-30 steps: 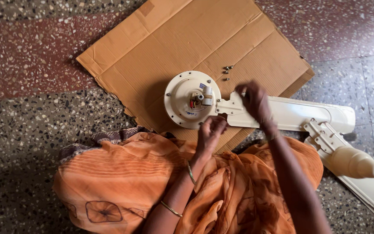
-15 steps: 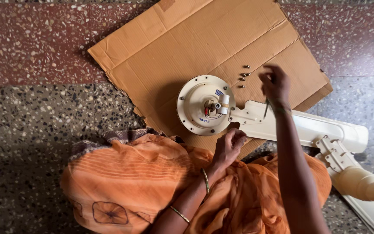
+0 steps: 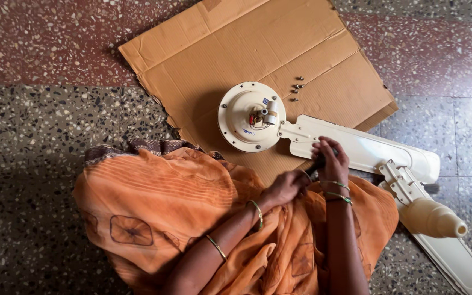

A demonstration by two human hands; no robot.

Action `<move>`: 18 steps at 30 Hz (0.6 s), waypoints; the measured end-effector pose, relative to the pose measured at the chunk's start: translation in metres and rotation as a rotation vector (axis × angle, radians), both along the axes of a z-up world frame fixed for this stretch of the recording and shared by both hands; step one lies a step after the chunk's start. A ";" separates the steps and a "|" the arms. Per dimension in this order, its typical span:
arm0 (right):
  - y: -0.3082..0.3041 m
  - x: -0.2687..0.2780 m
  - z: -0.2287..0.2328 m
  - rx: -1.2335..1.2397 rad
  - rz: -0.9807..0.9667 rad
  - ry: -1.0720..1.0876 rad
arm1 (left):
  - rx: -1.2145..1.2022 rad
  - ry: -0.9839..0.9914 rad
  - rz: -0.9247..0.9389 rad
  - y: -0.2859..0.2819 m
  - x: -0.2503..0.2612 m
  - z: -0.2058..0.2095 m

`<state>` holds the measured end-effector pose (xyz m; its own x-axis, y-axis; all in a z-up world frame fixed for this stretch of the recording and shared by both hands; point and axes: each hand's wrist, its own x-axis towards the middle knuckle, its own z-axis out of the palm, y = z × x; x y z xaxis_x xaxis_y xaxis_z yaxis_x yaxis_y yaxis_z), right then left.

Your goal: The person sits on the floor and uses a screwdriver to remove screws from a ceiling fan motor housing placed on a cardboard sheet. They then use a brush to clean the motor housing and its internal components.

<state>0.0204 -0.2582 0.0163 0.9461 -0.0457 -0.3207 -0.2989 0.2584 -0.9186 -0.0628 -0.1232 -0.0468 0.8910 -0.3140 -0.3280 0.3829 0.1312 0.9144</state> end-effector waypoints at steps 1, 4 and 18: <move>0.004 -0.004 0.010 -0.076 0.039 -0.020 | -0.027 0.005 0.028 0.003 0.001 -0.003; 0.008 -0.015 0.042 -0.165 0.168 -0.060 | -0.018 -0.032 0.102 0.018 0.015 -0.009; 0.060 0.017 0.103 -0.914 0.214 -0.689 | 0.013 -0.032 0.383 0.037 0.037 -0.024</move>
